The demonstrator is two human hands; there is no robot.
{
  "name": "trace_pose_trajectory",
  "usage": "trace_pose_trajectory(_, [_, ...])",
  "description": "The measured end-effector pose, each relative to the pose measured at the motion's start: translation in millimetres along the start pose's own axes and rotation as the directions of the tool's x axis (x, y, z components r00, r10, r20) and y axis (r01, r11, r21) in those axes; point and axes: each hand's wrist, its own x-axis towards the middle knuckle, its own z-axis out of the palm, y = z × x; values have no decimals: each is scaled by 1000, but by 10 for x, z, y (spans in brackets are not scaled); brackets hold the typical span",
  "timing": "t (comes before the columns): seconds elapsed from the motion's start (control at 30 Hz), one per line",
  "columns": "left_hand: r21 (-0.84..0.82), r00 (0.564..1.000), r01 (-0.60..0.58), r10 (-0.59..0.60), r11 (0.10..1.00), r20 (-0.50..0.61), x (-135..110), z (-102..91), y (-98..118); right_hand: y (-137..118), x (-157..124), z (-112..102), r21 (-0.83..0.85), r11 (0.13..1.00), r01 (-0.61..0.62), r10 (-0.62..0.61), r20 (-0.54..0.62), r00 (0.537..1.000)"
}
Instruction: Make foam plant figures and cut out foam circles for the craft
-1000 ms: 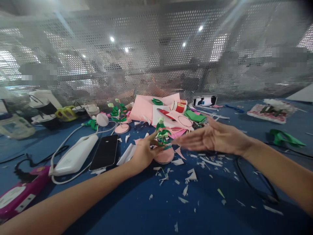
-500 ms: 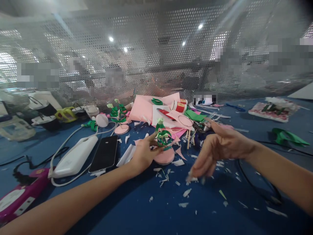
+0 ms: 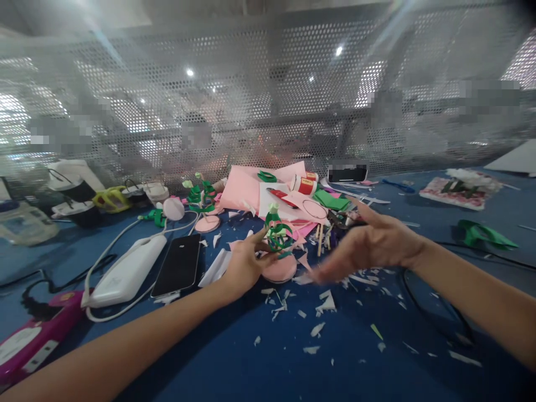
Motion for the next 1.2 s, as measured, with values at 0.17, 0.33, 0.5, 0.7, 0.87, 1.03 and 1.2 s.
trace_pose_trajectory(0.17, [29,1000,-6,6,1000,-13,0,-8,0,-4,19,-18,47,996,72,-66,-121,990])
trace_pose_trajectory(0.33, [-22,999,-36,36,999,6,8,-4,-25,-36,47,47,45,999,-7,6,15,1000])
trace_pose_trajectory(0.5, [-76,1000,-30,31,997,8,4,11,-43,-68,31,112,44,998,-44,46,-54,997])
trace_pose_trajectory(0.7, [-2,999,-40,40,999,-4,-14,-2,-6,-112,27,23,47,999,6,10,-346,938])
trace_pose_trajectory(0.87, [-25,1000,-29,29,999,-5,-15,5,-1,-111,-48,-35,67,995,-74,70,60,996])
trace_pose_trajectory(1.03, [-14,999,-33,33,999,-2,-7,6,-30,-119,-46,-2,-33,999,44,-49,-176,983])
trace_pose_trajectory(1.2, [32,1000,-27,27,999,-14,-9,-1,-20,-142,-23,45,-28,986,-164,166,98,981])
